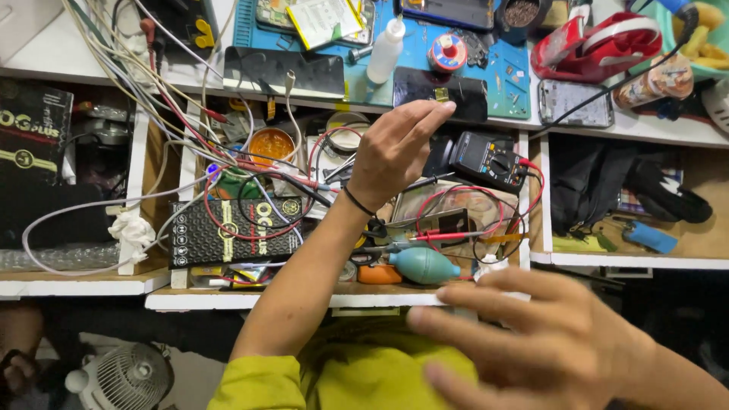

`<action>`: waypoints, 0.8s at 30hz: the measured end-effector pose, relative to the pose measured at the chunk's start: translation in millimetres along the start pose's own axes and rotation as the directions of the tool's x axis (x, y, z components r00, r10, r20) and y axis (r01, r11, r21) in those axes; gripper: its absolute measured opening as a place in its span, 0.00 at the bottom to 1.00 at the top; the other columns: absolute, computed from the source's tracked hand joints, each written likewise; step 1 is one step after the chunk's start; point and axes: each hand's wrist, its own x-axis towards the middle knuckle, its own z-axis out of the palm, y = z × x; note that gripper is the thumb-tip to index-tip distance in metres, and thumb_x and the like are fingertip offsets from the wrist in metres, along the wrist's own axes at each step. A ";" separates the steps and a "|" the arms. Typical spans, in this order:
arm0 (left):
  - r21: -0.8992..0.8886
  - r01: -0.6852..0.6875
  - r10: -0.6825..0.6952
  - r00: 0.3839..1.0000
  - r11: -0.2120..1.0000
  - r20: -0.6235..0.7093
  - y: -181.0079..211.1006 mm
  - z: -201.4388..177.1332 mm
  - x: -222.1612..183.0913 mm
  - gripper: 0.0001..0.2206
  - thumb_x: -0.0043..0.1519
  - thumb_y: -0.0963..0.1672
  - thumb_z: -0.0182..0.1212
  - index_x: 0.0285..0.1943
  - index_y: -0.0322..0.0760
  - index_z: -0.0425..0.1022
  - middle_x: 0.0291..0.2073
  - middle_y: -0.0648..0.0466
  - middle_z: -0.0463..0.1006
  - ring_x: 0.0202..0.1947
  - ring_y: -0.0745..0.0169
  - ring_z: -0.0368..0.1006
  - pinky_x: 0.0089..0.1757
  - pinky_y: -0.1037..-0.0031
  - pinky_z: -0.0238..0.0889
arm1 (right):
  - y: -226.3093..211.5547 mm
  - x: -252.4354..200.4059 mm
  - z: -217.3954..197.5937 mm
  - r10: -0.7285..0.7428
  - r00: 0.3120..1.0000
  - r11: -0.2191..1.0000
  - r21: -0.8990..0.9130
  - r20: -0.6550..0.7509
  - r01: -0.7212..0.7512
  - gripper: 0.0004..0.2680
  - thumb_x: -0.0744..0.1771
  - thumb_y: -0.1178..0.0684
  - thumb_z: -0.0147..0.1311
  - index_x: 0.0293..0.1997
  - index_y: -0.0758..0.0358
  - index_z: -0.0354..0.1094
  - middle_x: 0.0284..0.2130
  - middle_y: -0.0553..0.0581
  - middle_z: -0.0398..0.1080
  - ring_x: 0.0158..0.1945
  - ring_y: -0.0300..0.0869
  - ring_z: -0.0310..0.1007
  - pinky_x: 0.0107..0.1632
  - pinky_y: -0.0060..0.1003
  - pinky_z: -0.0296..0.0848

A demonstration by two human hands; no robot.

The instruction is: Soldering thin wires onto a mobile phone screen assembly and testing connections with a multimeter.

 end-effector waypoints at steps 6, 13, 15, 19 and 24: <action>0.067 -0.005 0.004 1.000 0.998 0.021 -2.5 5.4 -4.7 0.33 0.64 0.31 0.56 0.78 0.46 0.52 0.60 0.49 0.75 0.60 0.53 0.76 0.58 0.62 0.79 | -14.5 -20.5 39.2 -0.365 0.917 0.812 -0.428 0.158 0.397 0.10 0.71 0.64 0.42 0.57 0.67 0.68 0.64 0.54 0.68 0.63 0.32 0.74 0.67 0.24 0.68; 0.003 0.004 -0.004 1.000 1.000 -0.024 8.4 -10.1 11.2 0.28 0.67 0.32 0.53 0.75 0.42 0.56 0.60 0.47 0.74 0.60 0.50 0.76 0.59 0.59 0.79 | -18.5 -62.1 16.3 0.607 0.758 0.792 0.266 -0.238 -0.550 0.09 0.66 0.54 0.45 0.22 0.50 0.64 0.30 0.36 0.85 0.36 0.30 0.85 0.47 0.23 0.83; 0.030 0.000 0.001 0.999 1.000 -0.042 12.2 -12.0 16.0 0.27 0.66 0.31 0.52 0.74 0.40 0.57 0.61 0.45 0.72 0.60 0.48 0.76 0.59 0.59 0.80 | 57.6 -96.1 68.6 0.604 0.615 0.797 0.405 -0.506 -0.449 0.13 0.70 0.50 0.38 0.25 0.61 0.59 0.29 0.58 0.75 0.30 0.42 0.73 0.40 0.33 0.70; 0.016 -0.012 0.013 0.998 1.000 -0.062 19.6 -8.1 16.0 0.27 0.69 0.32 0.52 0.76 0.42 0.55 0.62 0.44 0.68 0.60 0.45 0.75 0.61 0.57 0.78 | 165.8 -83.8 81.9 0.741 0.057 0.666 0.743 -0.669 0.062 0.10 0.69 0.67 0.39 0.50 0.52 0.55 0.38 0.57 0.64 0.34 0.49 0.69 0.36 0.43 0.74; 0.022 -0.038 0.039 0.998 0.999 -0.058 20.6 -3.7 18.0 0.27 0.70 0.32 0.52 0.76 0.41 0.54 0.60 0.42 0.70 0.57 0.45 0.77 0.55 0.58 0.79 | 225.1 -82.5 52.5 0.993 -0.115 0.049 0.976 -0.025 0.210 0.18 0.64 0.53 0.58 0.60 0.49 0.61 0.35 0.49 0.71 0.36 0.41 0.73 0.34 0.30 0.72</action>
